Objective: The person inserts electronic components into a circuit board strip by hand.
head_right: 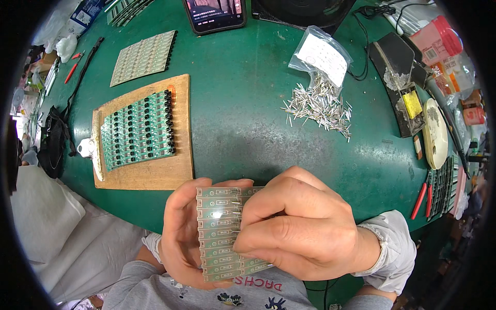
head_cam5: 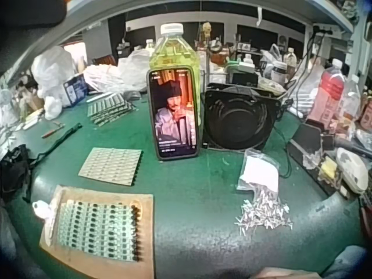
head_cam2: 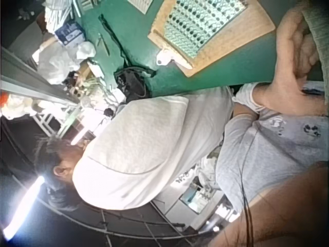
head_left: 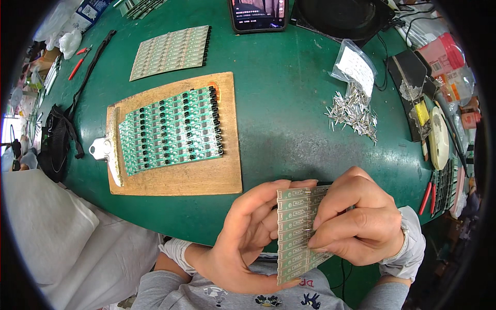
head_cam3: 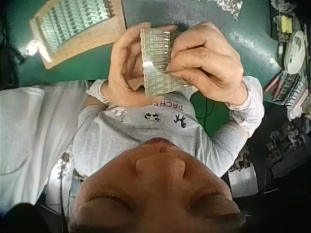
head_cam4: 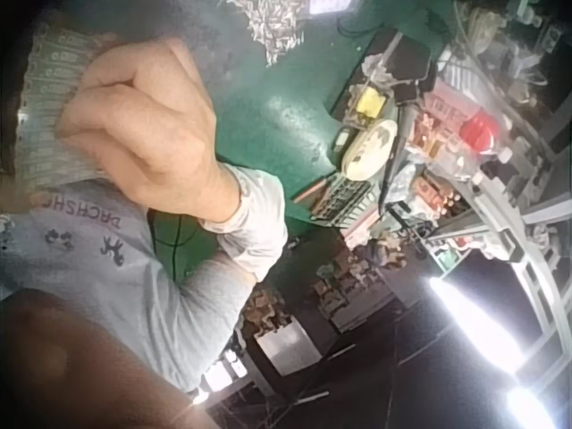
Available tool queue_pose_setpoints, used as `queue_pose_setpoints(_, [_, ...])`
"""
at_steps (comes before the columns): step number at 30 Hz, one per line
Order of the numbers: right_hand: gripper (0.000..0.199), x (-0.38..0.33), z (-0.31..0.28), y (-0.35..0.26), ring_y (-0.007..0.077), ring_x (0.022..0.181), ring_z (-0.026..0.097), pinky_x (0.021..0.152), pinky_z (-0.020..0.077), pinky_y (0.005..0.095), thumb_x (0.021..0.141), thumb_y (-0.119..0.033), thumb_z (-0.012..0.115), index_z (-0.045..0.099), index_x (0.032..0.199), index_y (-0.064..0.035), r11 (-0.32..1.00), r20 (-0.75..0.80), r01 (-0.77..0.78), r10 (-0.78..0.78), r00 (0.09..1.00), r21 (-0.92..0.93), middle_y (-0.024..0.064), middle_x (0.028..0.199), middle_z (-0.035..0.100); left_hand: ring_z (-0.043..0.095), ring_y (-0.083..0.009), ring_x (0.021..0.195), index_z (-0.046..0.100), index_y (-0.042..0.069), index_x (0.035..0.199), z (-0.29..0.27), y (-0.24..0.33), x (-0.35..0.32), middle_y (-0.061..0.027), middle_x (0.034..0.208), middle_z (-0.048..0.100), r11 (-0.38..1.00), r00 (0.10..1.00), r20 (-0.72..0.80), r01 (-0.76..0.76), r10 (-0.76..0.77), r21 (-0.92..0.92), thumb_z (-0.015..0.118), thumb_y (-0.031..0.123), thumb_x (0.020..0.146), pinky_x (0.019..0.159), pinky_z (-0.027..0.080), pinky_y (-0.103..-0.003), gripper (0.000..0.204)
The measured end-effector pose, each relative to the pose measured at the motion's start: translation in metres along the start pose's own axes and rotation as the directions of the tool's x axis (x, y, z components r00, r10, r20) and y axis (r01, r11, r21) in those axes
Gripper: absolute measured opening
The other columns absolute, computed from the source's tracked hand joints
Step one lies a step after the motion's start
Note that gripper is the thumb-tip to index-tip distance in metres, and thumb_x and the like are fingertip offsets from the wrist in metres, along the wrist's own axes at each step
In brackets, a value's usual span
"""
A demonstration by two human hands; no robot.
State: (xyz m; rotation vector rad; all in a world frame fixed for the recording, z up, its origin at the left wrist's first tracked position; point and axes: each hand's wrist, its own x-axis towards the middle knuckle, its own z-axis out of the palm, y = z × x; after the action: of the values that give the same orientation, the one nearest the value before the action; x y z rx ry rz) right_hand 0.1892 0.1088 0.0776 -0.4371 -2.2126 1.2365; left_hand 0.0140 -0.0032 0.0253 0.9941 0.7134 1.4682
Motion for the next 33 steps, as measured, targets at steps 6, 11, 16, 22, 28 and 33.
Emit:
queue_pose_setpoints(6, [0.025,0.0,-0.001,0.0,0.0222,0.077,0.059,0.064,0.0487,0.0325,0.065,-0.007,0.083,0.073,0.088,-0.0057,1.0,0.005,0.019,-0.019,1.0,0.021,0.0056,0.091,0.065,0.047,-0.0407,0.132,0.021,0.001,0.148,0.0,-0.001,0.001,-0.0389,0.138,0.044,1.0,1.0,0.014,-0.016,0.016,-0.013,0.094,0.007,0.06,0.107,0.043,-0.048,0.115])
queue_pose_setpoints(11, [0.026,-0.003,0.003,0.001,0.0208,0.076,0.059,0.063,0.0498,0.0304,0.06,-0.011,0.077,0.073,0.086,-0.0072,0.982,-0.021,0.13,-0.134,0.991,-0.138,0.0049,0.091,0.065,0.044,-0.0408,0.135,0.019,0.001,0.149,-0.001,0.0,0.001,-0.0387,0.141,0.04,0.996,0.999,0.028,0.019,-0.016,-0.089,0.093,0.004,0.059,0.108,0.041,-0.049,0.117])
queue_pose_setpoints(16, [0.027,-0.006,0.003,-0.003,0.0168,0.077,0.057,0.068,0.0466,0.0282,0.067,-0.002,0.078,0.076,0.09,-0.0141,0.946,0.021,0.172,-0.173,0.985,-0.273,-0.0011,0.093,0.064,0.043,-0.0407,0.136,0.015,0.004,0.15,-0.007,0.003,0.001,-0.0379,0.145,0.035,0.996,0.993,0.11,0.049,-0.041,-0.07,0.092,-0.001,0.059,0.11,0.04,-0.05,0.12])
queue_pose_setpoints(22, [0.035,-0.02,0.007,0.006,0.0168,0.075,0.058,0.059,0.05,0.0259,0.056,-0.015,0.067,0.075,0.09,-0.008,0.891,-0.055,0.298,-0.336,0.94,-0.341,0.0032,0.091,0.066,0.045,-0.0399,0.134,0.015,0.006,0.151,-0.003,0.005,0.001,-0.0377,0.144,0.036,0.992,0.995,0.069,0.081,-0.075,-0.099,0.091,-0.003,0.059,0.109,0.041,-0.05,0.119])
queue_pose_setpoints(28, [0.038,-0.018,-0.01,-0.003,0.0166,0.073,0.06,0.06,0.0485,0.0297,0.06,-0.018,0.066,0.075,0.095,-0.0064,0.772,0.12,0.375,-0.368,0.922,-0.513,0.0031,0.09,0.067,0.044,-0.0403,0.134,0.014,0.004,0.15,0.0,0.002,0.001,-0.0374,0.144,0.036,0.997,0.998,0.054,0.038,-0.034,-0.07,0.09,-0.004,0.06,0.106,0.044,-0.051,0.118])
queue_pose_setpoints(33, [0.026,0.013,-0.047,0.022,0.0229,0.072,0.06,0.055,0.0476,0.0293,0.064,-0.011,0.063,0.066,0.087,-0.0007,0.484,0.112,0.186,-0.176,0.978,-0.855,0.0075,0.084,0.062,0.03,-0.0359,0.145,0.005,0.006,0.153,-0.011,0.002,0.004,-0.0285,0.157,0.013,0.981,0.972,0.235,0.054,-0.009,-0.186,0.077,-0.015,0.071,0.111,0.037,-0.044,0.111])
